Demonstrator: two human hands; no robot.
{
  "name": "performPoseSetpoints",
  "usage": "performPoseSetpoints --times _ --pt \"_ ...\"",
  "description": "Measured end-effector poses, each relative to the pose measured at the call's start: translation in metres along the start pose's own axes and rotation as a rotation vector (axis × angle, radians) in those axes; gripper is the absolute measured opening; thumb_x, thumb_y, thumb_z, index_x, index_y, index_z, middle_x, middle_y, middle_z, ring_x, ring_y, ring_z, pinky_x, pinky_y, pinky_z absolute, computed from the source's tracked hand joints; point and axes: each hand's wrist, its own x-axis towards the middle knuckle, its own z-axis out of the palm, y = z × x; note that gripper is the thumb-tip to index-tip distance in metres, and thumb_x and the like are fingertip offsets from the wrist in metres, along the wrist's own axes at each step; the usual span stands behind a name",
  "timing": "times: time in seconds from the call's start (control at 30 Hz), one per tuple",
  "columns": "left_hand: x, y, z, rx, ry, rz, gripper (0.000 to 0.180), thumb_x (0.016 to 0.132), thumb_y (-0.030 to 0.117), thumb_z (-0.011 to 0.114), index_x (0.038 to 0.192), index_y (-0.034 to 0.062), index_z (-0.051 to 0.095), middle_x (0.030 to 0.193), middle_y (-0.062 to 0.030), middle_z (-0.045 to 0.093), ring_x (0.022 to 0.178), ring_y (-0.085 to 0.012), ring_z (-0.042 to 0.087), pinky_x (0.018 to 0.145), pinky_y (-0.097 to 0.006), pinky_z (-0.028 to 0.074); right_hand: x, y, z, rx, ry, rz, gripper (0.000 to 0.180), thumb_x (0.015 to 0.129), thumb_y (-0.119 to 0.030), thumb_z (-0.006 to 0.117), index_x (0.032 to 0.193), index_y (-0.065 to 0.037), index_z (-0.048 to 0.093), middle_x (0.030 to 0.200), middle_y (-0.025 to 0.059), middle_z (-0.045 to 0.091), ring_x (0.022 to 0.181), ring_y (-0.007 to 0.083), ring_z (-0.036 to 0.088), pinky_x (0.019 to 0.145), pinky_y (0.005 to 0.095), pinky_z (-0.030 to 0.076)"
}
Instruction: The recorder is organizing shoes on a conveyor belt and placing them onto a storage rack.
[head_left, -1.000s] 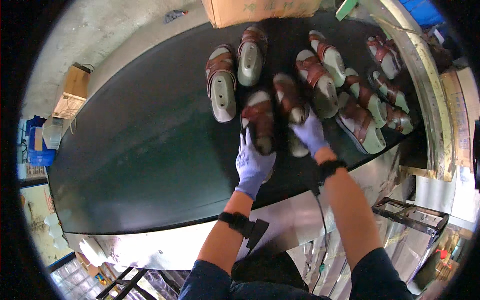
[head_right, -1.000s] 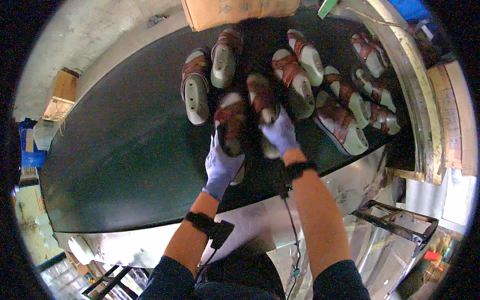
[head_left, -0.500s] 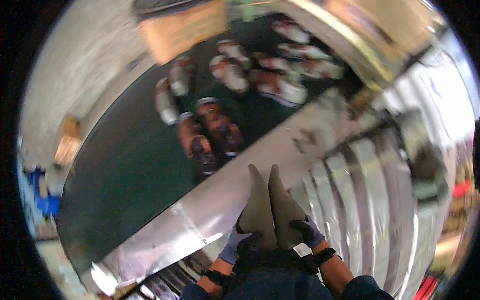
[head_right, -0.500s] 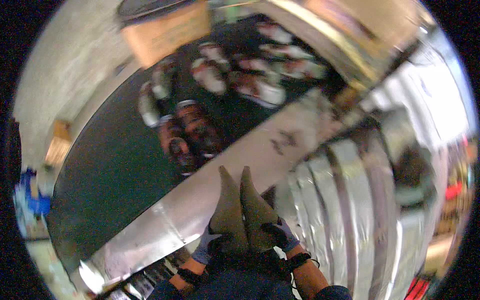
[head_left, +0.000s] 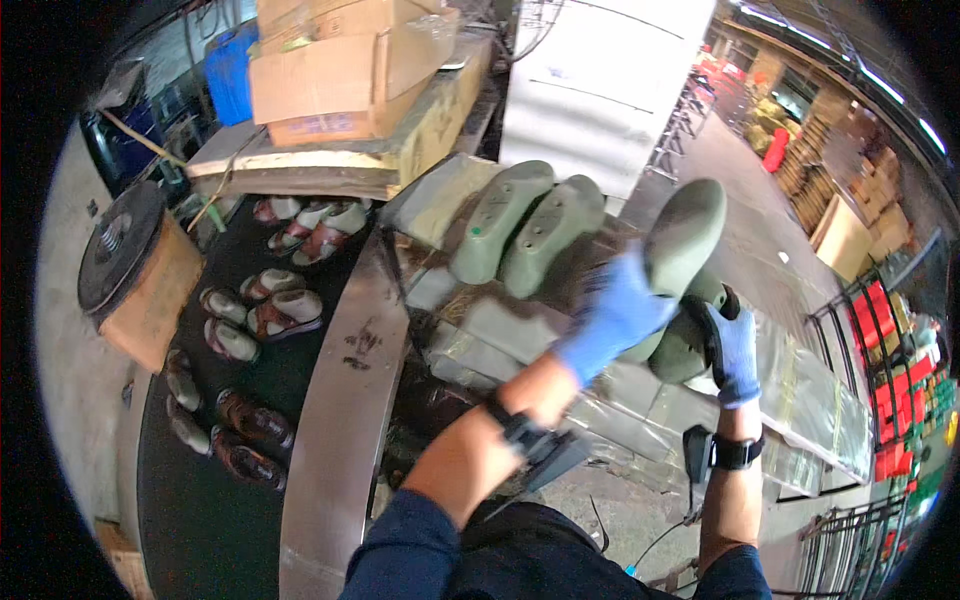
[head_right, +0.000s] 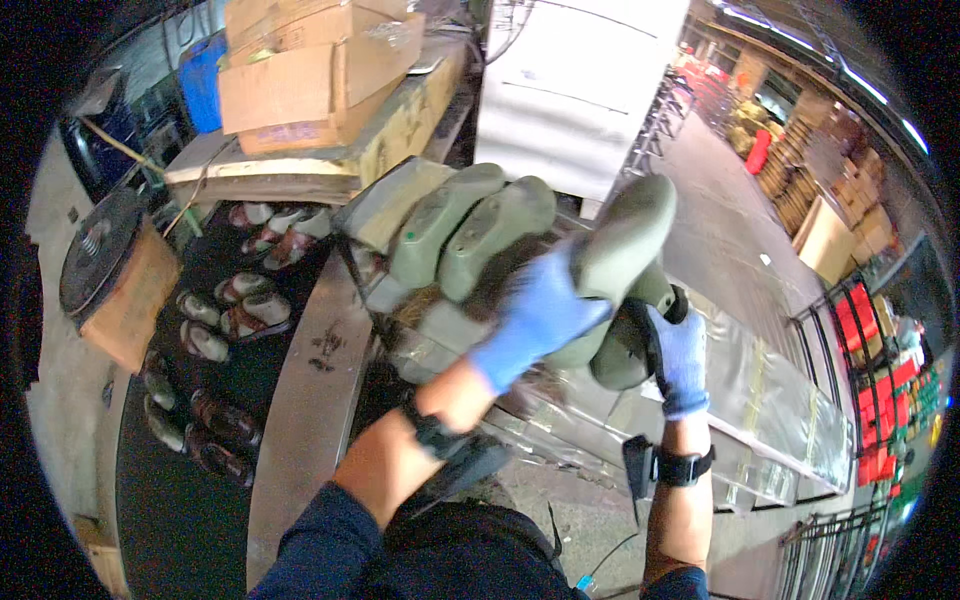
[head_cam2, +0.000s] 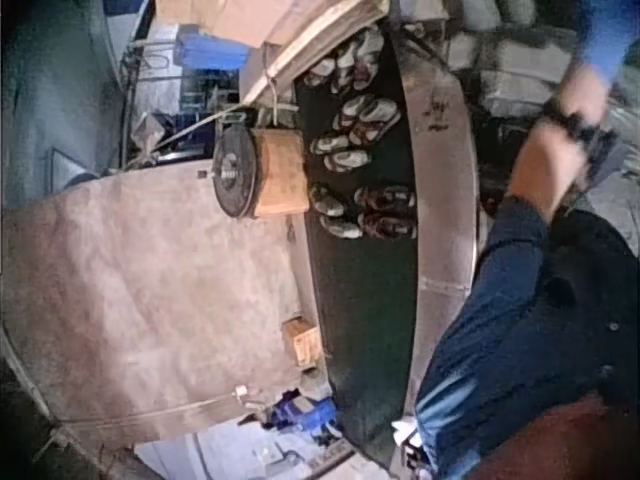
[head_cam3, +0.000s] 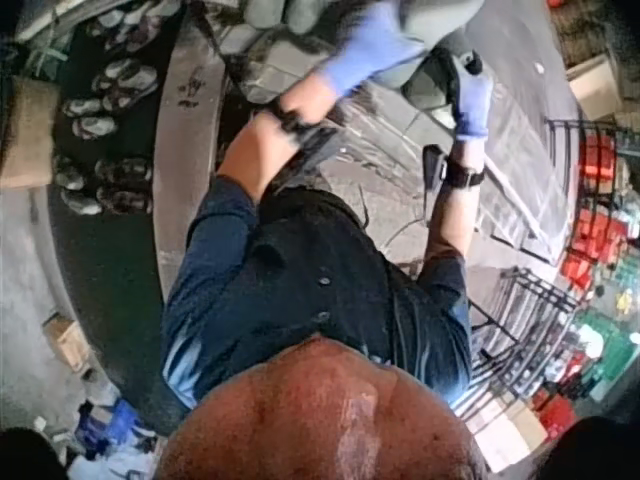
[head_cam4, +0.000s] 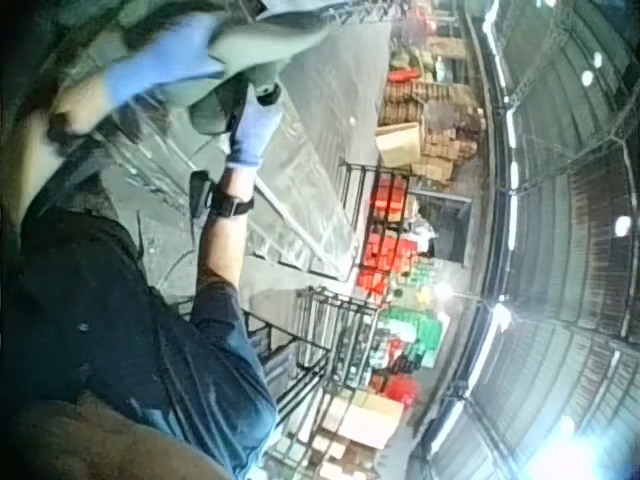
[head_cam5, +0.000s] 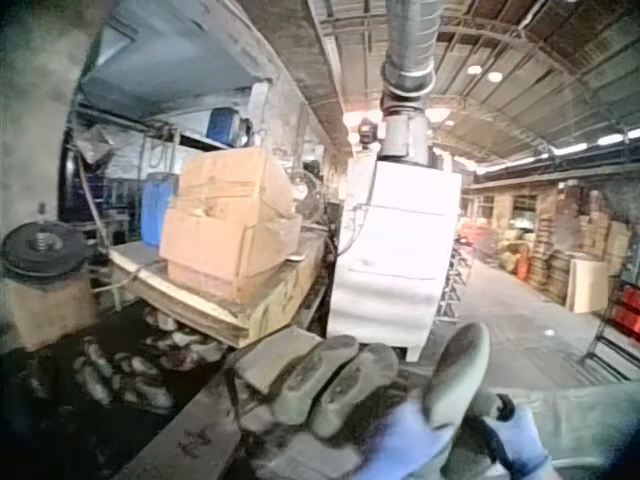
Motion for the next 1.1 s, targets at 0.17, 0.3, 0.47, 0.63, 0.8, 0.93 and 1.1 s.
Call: performPoseSetpoints --times 0.17,0.3,0.47,0.63,0.8,0.93,1.1 --pt "-0.017 -0.039 0.026 0.096 0.058 0.150 0.047 0.075 0.029 0.062 0.112 0.0011 0.056 0.082 -0.0181 0.062 0.071 -0.0369 0.059 0.065 -0.046 0.048 0.019 0.050 -0.008 -0.034 0.000 -0.112 0.037 0.091 -0.026 0.050 0.115 0.002 0.058 0.104 0.0129 0.064 0.091 0.0194 0.058 0.080 0.0322 0.046" --pt "-0.118 -0.139 -0.064 -0.166 0.184 -0.096 0.034 0.079 0.021 0.060 0.111 0.0085 0.061 0.092 -0.0142 0.065 0.082 -0.0283 0.063 0.077 -0.040 0.049 -0.060 0.017 0.012 -0.351 0.401 -0.244 0.042 0.095 -0.022 0.041 0.126 0.006 0.046 0.126 0.0175 0.051 0.111 0.0254 0.052 0.097 0.0360 0.040" --pt "-0.301 -0.420 -0.292 -0.034 1.045 -0.919 0.047 0.080 0.040 0.062 0.109 0.0025 0.059 0.101 -0.0243 0.062 0.091 -0.0360 0.062 0.074 -0.042 0.050 -0.132 -0.060 0.195 -0.155 -0.043 -0.369 0.034 0.092 -0.018 0.048 0.112 0.009 0.056 0.102 0.0196 0.063 0.092 0.0275 0.061 0.079 0.0349 0.049" --pt "-0.316 -0.471 -0.433 -0.006 1.199 -1.049 0.059 0.082 0.038 0.059 0.130 0.0065 0.044 0.109 -0.0204 0.061 0.099 -0.0348 0.059 0.082 -0.039 0.047 -0.118 -0.053 0.379 0.039 -0.777 -0.140 0.044 0.091 -0.015 0.048 0.130 0.004 0.043 0.121 0.0140 0.055 0.106 0.0203 0.056 0.092 0.0313 0.042" --pt "-0.406 -0.444 -0.457 -0.501 1.678 -1.025 0.056 0.086 0.032 0.059 0.129 -0.0010 0.044 0.117 -0.0147 0.056 0.099 -0.0212 0.055 0.086 -0.031 0.043 -0.180 -0.134 0.591 -0.064 -1.153 -0.387 0.034 0.086 -0.007 0.050 0.119 0.000 0.056 0.112 0.0113 0.062 0.104 0.0145 0.057 0.093 0.0287 0.040" --pt "-0.478 -0.394 -0.445 -0.488 1.921 -0.881 0.062 0.085 0.016 0.063 0.135 -0.0045 0.034 0.130 -0.0137 0.046 0.114 -0.0197 0.044 0.098 -0.029 0.034 -0.258 -0.159 0.767 0.056 -1.257 -0.903 0.041 0.081 -0.007 0.060 0.120 0.003 0.051 0.115 0.0166 0.060 0.101 0.0247 0.061 0.088 0.0327 0.046" --pt "-0.496 -0.354 -0.525 0.451 1.848 -1.063 0.070 0.080 0.006 0.060 0.139 -0.0034 0.024 0.140 -0.0194 0.033 0.127 -0.0293 0.034 0.106 -0.036 0.025 -0.389 -0.289 0.941 0.130 -1.190 -1.022 0.070 0.077 -0.033 0.066 0.131 0.001 0.037 0.127 0.0277 0.044 0.117 0.0405 0.044 0.100 0.0406 0.036"
